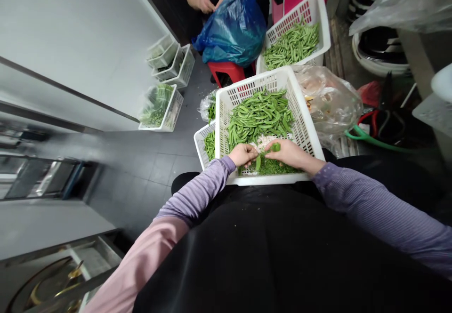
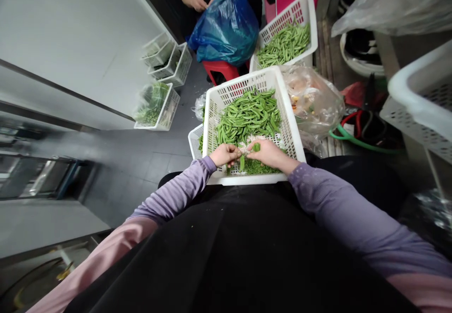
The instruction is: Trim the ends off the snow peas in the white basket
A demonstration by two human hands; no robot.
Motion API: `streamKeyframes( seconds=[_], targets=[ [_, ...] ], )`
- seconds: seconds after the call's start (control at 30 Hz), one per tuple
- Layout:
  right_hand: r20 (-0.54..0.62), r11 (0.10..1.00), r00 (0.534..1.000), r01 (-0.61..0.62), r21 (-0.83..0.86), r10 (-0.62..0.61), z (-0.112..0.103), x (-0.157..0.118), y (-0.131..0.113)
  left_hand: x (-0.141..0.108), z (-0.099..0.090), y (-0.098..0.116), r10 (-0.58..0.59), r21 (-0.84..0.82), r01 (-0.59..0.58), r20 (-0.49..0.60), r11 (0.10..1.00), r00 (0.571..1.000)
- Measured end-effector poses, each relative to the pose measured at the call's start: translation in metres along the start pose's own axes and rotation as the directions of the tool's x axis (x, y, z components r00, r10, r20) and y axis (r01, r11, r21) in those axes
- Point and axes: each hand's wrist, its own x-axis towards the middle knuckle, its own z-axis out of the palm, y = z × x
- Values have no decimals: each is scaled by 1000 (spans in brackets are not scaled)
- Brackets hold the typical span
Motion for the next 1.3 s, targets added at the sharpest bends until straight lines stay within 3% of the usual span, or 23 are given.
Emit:
streamKeyframes(
  seconds=[0.1,0.23,0.3,0.43,0.67,0.8,1.0,1.07,1.13,1.2,1.3],
  targets=[
    [-18,990,997,74,-118,-76,3,-6,-3,-16,-3,19,80,-369,-90,-42,925,996],
    [-83,988,988,124,-92,-132,0,-10,-2,-24,5,34,48,-558,-154,-200,815,979],
    [-82,986,988,122,-112,-132,-2,-11,-1,-25,9,39,22,-618,-157,-220,770,975],
    [-74,972,989,110,-206,-127,-5,-12,-1,-27,8,43,-48,-745,-117,-195,657,980],
    [-172,892,926,256,-373,-337,-6,-8,1,-29,1,41,-124,-912,-17,-74,409,990],
    [-183,873,889,342,-347,-420,-4,-6,7,-29,3,39,-113,-955,-16,-52,297,992],
    [-229,897,879,360,-257,-418,2,-10,5,-27,8,42,-155,-990,34,12,136,988],
    [-254,908,878,357,-218,-407,4,-12,3,-26,9,43,-143,-988,19,-3,154,990],
    [-287,937,894,310,-159,-344,5,-13,1,-23,13,39,-133,-971,-16,-49,240,990],
    [-319,971,918,240,-22,-234,2,-13,-1,-18,19,30,-152,-913,-25,-95,407,984],
    [-386,926,918,220,307,-90,-6,-8,-2,-11,31,9,-230,-685,155,-18,711,973]
  ],
)
